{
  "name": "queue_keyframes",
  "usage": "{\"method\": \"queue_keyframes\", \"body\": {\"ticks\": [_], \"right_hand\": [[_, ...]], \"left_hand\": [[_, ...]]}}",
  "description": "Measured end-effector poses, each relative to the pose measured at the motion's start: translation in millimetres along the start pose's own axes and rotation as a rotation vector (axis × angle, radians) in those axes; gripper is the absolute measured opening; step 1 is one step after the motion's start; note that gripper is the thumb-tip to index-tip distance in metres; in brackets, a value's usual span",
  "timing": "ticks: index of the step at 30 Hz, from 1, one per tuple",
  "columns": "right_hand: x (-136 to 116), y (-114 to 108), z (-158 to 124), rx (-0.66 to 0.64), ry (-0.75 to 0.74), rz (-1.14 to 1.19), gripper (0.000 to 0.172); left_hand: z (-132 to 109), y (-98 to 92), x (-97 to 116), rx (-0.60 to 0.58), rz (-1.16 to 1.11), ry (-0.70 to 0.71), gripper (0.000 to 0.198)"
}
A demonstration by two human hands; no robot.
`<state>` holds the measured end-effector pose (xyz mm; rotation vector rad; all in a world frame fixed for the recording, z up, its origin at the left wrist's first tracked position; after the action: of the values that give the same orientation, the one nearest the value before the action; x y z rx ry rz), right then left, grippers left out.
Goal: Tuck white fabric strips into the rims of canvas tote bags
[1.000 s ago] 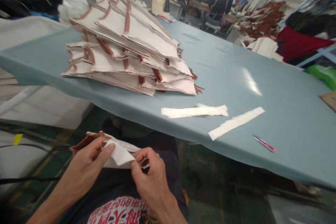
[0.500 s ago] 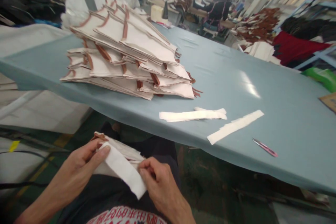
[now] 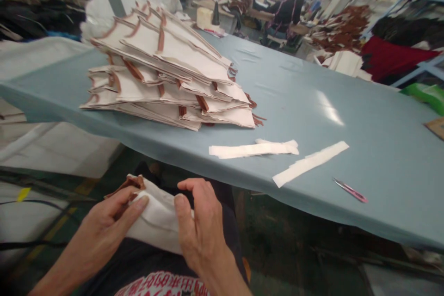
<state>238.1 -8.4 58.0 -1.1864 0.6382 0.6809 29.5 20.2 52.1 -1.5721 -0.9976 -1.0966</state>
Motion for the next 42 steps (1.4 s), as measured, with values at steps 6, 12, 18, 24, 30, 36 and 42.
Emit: {"method": "queue_keyframes", "body": {"ticks": [6,12,18,24,30,36,42], "right_hand": [[-33.3,41.9,14.4,0.061,-0.133,-0.181,0.032],[18.0,57.0,-23.2,-0.001,-0.070,-0.308,0.036],[50.8,15.4,-45.4,-0.066,0.112,-0.271,0.028],[-14.1,-32.6,11.8,-0.068,-0.213,0.024,0.022],[-47.3,-5.8,68.4,-0.257,-0.658,0.266,0.036],[-33.4,2.2,77.1,-0.628,-0.538,-0.095,0.051],[-36.5,-14.1,79.1,-0.769,-0.498,-0.179,0.059]], "left_hand": [[-4.4,15.6,10.7,0.138,-0.041,0.012,0.048],[-16.5,24.8,0.2,0.074,-0.204,-0.146,0.050],[-10.9,2.2,0.8,-0.014,-0.325,-0.208,0.050],[12.8,-16.2,28.4,-0.235,-0.287,-0.099,0.050],[9.1,-23.6,51.6,-0.383,-0.130,0.036,0.028],[8.6,-26.6,50.0,-0.359,0.168,-0.030,0.046],[15.2,-34.3,42.7,-0.360,0.138,-0.014,0.043]]}}
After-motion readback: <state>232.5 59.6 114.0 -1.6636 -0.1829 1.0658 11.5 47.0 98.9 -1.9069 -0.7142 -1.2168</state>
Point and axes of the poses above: each hand's wrist, its own z-axis towards the middle knuckle, its own y-axis out of the palm, x = y × z, the point moved 2 cm from there along z, towards the middle knuckle, and after that the axes turned 13 degrees about -z, right-handed, at the moved point
